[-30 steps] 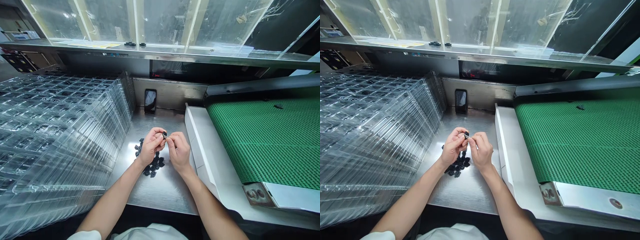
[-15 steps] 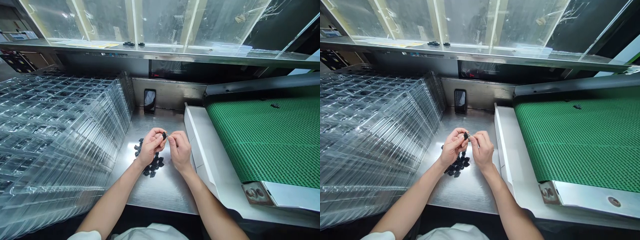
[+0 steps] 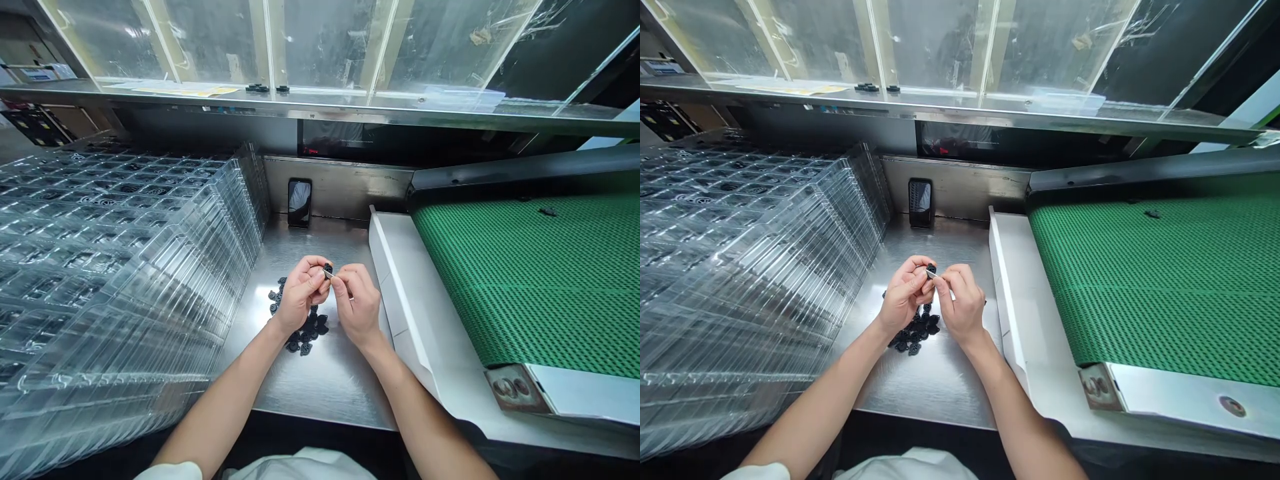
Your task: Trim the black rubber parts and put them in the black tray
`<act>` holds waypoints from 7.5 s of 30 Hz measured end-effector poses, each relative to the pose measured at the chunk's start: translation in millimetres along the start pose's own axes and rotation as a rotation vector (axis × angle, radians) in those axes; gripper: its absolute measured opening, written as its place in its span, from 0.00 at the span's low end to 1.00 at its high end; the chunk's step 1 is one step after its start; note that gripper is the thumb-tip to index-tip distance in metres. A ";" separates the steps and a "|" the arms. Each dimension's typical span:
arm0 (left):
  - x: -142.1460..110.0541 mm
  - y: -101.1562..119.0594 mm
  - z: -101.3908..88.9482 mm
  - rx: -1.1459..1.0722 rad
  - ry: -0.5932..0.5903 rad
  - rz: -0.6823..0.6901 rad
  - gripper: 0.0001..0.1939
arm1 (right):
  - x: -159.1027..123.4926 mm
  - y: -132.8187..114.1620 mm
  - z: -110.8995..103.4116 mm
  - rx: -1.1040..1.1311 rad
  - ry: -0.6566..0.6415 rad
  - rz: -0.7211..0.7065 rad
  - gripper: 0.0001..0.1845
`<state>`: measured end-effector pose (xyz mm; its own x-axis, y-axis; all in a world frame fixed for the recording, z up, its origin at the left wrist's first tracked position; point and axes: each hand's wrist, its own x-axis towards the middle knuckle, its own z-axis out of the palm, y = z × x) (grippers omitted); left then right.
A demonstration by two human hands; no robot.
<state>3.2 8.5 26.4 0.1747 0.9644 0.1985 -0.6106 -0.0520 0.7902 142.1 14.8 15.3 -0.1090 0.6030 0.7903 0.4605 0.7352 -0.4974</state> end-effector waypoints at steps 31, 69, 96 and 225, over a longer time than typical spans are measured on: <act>5.3 -11.4 -1.7 -0.095 0.089 -0.090 0.18 | -4.0 2.9 6.0 0.213 0.111 0.372 0.15; -0.7 -13.6 3.1 0.239 0.171 0.080 0.12 | -1.7 0.2 13.2 0.829 0.042 0.833 0.21; -5.1 -10.9 0.2 0.810 0.092 0.342 0.19 | 0.9 -2.7 12.9 0.925 0.016 0.902 0.24; -0.6 350.6 -75.6 1.517 0.212 -0.140 0.11 | -29.1 45.0 35.1 -0.042 -0.311 0.070 0.19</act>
<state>-269.4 9.3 259.5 -0.0281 0.9951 0.0950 0.7597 -0.0406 0.6491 135.1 41.2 -42.7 -0.3372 0.7220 0.6042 0.5117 0.6792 -0.5261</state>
